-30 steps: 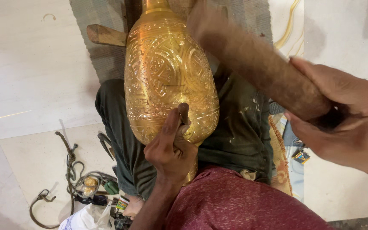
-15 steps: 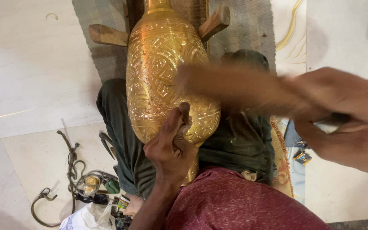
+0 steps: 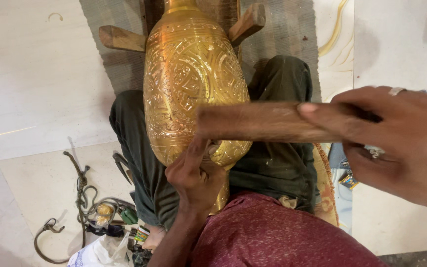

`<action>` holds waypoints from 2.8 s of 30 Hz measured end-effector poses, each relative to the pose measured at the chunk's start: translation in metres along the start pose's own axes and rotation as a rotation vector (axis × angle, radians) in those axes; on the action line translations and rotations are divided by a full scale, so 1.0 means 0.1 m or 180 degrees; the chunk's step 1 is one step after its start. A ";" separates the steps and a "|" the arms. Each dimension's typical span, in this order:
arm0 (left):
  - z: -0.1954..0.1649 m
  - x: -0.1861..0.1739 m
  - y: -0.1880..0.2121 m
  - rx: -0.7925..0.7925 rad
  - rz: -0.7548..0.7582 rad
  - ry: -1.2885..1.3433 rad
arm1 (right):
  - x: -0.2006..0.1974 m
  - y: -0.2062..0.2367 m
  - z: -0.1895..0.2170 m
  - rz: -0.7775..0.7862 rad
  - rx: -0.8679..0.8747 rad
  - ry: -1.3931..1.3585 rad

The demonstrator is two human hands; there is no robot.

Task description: The person sits on the floor and uses a chisel and wooden mallet to engrave intricate patterns onto a brass vessel. They hold the chisel against the surface and strike it repeatedly to create decorative lines.

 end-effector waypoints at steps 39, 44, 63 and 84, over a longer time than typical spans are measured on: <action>-0.12 -0.24 -0.08 -0.0350 -0.0577 0.2014 | 0.18 0.03 0.10 -0.0519 0.0500 -0.1535; -0.04 -0.22 -0.06 -0.0292 -0.0148 0.2061 | 0.68 -0.14 0.00 -0.0852 0.0526 -0.2005; -0.12 -0.17 -0.11 0.0048 0.0281 0.0495 | 0.32 -0.05 0.12 -0.0577 0.0257 -0.1021; -0.10 -0.16 -0.08 -0.0052 0.0187 0.0321 | 0.10 0.02 0.06 0.0011 0.0201 -0.0554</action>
Point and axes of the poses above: each hand's wrist, its own y-axis away from the middle knuckle, its own x-axis out of the palm, z = x × y, the point moved 1 cm from there along -y, towards the middle knuckle, and after that the axes turned 13 degrees about z, right-handed, at the moved point
